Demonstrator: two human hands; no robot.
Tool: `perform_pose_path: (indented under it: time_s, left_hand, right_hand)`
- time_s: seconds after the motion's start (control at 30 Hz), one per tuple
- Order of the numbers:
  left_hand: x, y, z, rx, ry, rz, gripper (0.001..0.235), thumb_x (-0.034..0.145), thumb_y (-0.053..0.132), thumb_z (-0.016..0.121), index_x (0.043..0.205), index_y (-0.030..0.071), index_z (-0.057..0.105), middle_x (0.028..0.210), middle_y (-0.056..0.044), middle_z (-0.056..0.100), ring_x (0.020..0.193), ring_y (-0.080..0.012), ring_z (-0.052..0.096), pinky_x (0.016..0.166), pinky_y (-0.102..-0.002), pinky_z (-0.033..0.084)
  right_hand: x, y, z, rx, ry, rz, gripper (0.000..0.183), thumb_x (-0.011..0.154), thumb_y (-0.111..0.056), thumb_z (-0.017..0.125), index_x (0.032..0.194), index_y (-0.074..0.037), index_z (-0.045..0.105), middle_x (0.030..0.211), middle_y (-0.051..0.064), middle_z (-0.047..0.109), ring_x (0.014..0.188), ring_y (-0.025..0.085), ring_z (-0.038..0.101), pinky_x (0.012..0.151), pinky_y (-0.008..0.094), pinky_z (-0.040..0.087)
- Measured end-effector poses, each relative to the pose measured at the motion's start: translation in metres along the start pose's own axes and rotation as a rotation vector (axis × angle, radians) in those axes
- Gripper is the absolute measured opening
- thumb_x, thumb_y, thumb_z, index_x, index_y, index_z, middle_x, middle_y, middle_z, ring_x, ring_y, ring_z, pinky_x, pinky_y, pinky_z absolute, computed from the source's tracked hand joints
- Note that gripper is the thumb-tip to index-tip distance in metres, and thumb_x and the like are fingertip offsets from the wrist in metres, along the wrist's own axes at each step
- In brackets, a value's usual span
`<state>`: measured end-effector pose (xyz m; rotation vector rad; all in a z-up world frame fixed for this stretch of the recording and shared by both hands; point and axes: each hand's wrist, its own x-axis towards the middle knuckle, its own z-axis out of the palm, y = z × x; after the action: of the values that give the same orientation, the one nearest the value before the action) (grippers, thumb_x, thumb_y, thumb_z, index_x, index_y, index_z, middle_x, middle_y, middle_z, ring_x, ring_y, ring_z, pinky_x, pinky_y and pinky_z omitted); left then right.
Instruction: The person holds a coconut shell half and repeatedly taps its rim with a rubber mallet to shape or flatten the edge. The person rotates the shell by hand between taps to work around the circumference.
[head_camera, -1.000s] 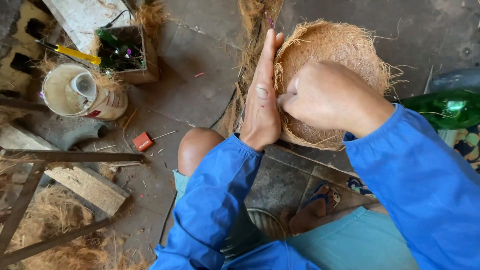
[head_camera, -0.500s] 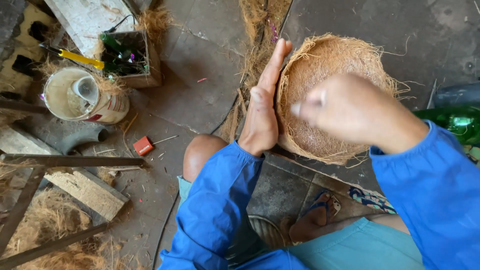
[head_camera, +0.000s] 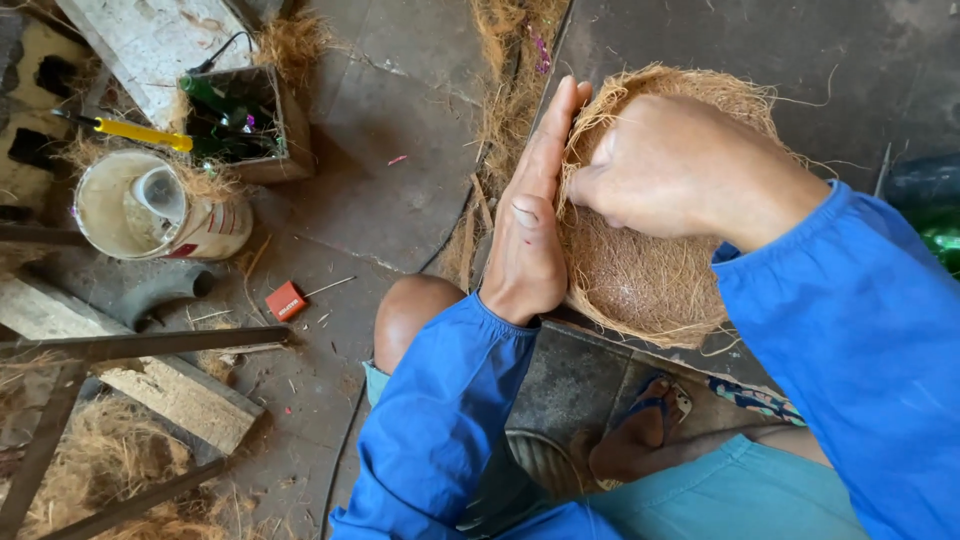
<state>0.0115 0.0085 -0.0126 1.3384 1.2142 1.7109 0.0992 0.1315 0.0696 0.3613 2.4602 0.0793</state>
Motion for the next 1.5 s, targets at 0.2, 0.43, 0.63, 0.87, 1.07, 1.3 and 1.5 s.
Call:
perform_pose_path:
  time_s: [0.2,0.43,0.63,0.87,1.07,1.3,1.5]
  left_hand:
    - [0.001,0.0,-0.001,-0.077,-0.001,-0.008,0.094,0.098,0.082,0.004,0.161,0.013,0.019,0.166,-0.016,0.032,0.161,-0.0321,0.029,0.14,-0.049,0.023]
    - [0.0,-0.001,0.001,-0.072,-0.004,0.0,0.092,0.099,0.08,0.004,0.16,0.013,0.017,0.165,-0.016,0.033,0.16,-0.0314,0.029,0.138,-0.049,0.022]
    - [0.001,-0.001,0.002,-0.079,-0.004,-0.024,0.098,0.094,0.084,0.005,0.16,0.013,0.016,0.164,-0.018,0.032,0.158,-0.0319,0.029,0.135,-0.05,0.022]
    - [0.0,-0.003,0.0,-0.052,-0.014,0.018,0.09,0.099,0.079,0.006,0.161,0.013,0.014,0.165,-0.016,0.032,0.159,-0.0303,0.029,0.137,-0.048,0.02]
    - [0.003,-0.003,-0.001,-0.161,-0.012,-0.006,0.094,0.096,0.08,0.007,0.16,0.012,0.015,0.165,-0.017,0.031,0.159,-0.03,0.026,0.137,-0.048,0.017]
    - [0.012,-0.009,-0.009,-0.072,-0.1,-0.023,0.091,0.097,0.079,0.004,0.159,0.014,0.02,0.165,-0.019,0.03,0.158,-0.0328,0.026,0.134,-0.05,0.017]
    - [0.011,-0.011,-0.012,0.017,-0.117,-0.009,0.091,0.098,0.077,0.003,0.157,0.01,0.026,0.166,-0.016,0.028,0.159,-0.031,0.026,0.135,-0.046,0.02]
  right_hand:
    - [-0.021,-0.021,-0.033,0.795,0.071,0.479,0.053,0.085,-0.031,0.061,0.043,-0.007,0.039,0.042,0.007,0.032,0.043,0.021,0.028,0.047,0.042,0.021]
    - [-0.025,-0.031,-0.053,0.699,-0.028,0.517,0.054,0.085,-0.037,0.061,0.048,-0.003,0.043,0.047,0.01,0.035,0.048,0.026,0.033,0.049,0.044,0.024]
    - [-0.031,-0.043,-0.064,0.677,-0.093,0.606,0.045,0.091,-0.036,0.05,0.074,0.001,0.071,0.074,0.021,0.067,0.07,0.037,0.062,0.066,0.047,0.046]
    - [-0.029,-0.036,-0.041,0.8,0.042,0.54,0.045,0.079,-0.027,0.067,0.048,-0.01,0.038,0.048,0.005,0.034,0.047,0.021,0.03,0.046,0.041,0.023]
    - [-0.038,-0.037,-0.048,0.995,0.052,0.583,0.038,0.087,-0.025,0.068,0.058,-0.007,0.052,0.054,0.008,0.05,0.05,0.02,0.044,0.051,0.036,0.035]
    - [-0.037,-0.038,-0.053,1.218,0.124,0.693,0.027,0.09,-0.019,0.058,0.07,-0.002,0.066,0.056,0.011,0.063,0.046,0.019,0.051,0.046,0.031,0.039]
    - [-0.028,-0.039,-0.055,1.168,0.161,0.703,0.028,0.089,-0.017,0.058,0.065,-0.002,0.063,0.05,0.012,0.058,0.039,0.02,0.046,0.04,0.031,0.035]
